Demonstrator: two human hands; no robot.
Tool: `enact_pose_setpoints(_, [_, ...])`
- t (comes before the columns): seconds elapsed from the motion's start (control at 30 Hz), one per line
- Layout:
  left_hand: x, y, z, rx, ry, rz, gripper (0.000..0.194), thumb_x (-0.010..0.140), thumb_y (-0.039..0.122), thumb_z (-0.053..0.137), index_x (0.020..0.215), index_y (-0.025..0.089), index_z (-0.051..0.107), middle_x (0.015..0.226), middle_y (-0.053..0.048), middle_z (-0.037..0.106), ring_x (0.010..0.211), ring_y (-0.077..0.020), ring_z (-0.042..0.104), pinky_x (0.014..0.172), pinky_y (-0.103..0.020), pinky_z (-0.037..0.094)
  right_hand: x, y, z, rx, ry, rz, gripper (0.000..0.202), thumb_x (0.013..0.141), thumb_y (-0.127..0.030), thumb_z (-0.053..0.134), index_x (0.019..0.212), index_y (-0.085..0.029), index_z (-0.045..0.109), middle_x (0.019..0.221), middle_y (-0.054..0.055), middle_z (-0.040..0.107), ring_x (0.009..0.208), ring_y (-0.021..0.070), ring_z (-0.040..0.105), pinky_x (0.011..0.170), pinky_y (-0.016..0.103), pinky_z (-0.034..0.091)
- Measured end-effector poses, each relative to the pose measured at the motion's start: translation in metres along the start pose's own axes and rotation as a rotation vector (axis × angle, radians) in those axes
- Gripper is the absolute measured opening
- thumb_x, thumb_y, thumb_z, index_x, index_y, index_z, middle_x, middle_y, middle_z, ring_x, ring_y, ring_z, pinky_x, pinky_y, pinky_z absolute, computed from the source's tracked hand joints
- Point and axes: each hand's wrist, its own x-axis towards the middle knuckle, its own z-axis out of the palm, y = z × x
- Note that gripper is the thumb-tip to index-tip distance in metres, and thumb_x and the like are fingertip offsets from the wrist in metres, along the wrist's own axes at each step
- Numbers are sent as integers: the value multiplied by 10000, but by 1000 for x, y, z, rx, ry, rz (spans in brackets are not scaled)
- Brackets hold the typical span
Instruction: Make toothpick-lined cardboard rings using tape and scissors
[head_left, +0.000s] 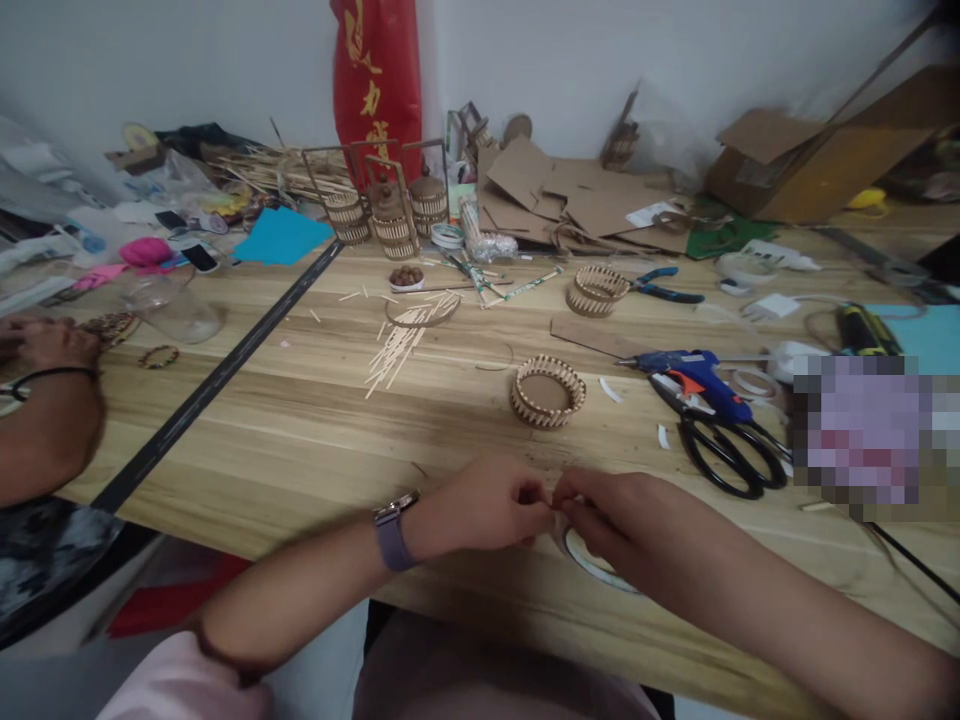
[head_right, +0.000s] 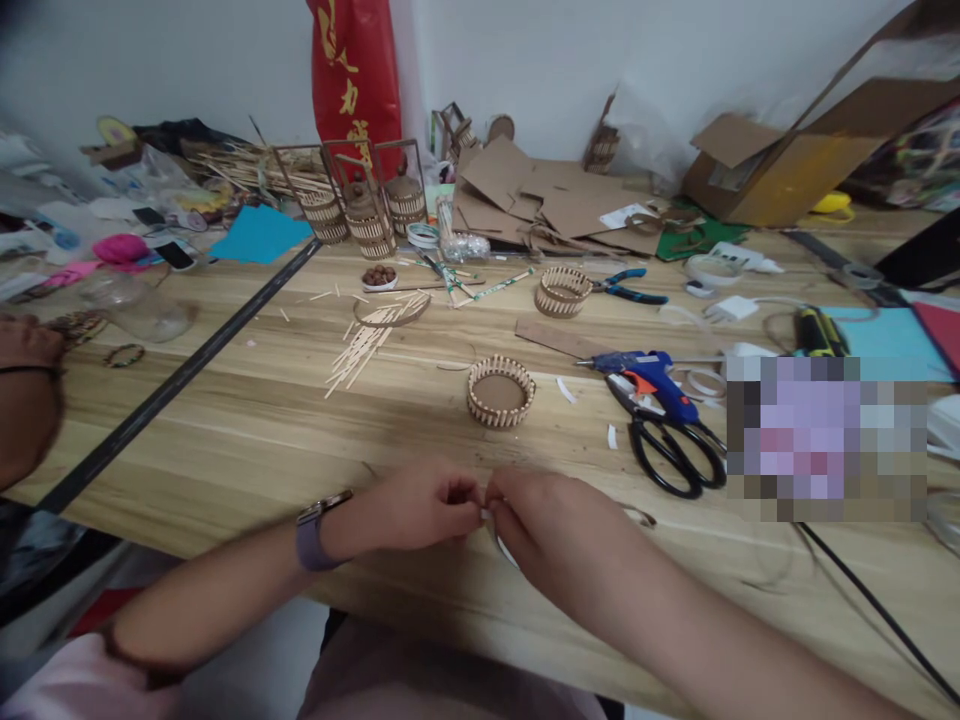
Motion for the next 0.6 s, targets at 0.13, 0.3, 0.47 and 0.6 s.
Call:
enact_pose_setpoints(0.13, [-1, -2, 0, -88, 39, -13, 188, 780, 260, 520, 622, 169, 566, 563, 36, 559, 529, -99, 480, 504, -221, 313, -7, 2, 3, 58, 119, -2, 243, 903, -221, 375, 913, -228, 618, 807, 43, 750, 671, 188, 696, 574, 274, 461])
enact_pose_setpoints(0.3, [-2, -6, 0, -190, 79, -34, 171, 792, 278, 525, 667, 170, 571, 589, 34, 573, 539, -97, 475, 497, -213, 316, -18, -1, 13, 99, 319, -71, 219, 918, -247, 373, 1093, -211, 499, 728, 18, 747, 583, 184, 714, 471, 256, 480])
enact_pose_setpoints(0.47, [-7, 2, 2, -247, 104, -63, 145, 786, 256, 518, 678, 172, 567, 573, 44, 568, 506, -84, 445, 468, -202, 303, -36, -8, 28, 91, 481, -138, 175, 984, -253, 390, 1138, -242, 472, 783, -1, 752, 607, 164, 729, 482, 232, 528])
enact_pose_setpoints(0.6, [-13, 15, 3, -251, 96, -16, 134, 765, 231, 539, 648, 170, 560, 547, 51, 545, 504, -78, 437, 462, -195, 288, -55, -7, 37, 27, 633, -188, 155, 974, -252, 444, 1113, -226, 508, 856, 45, 765, 657, 180, 739, 554, 246, 569])
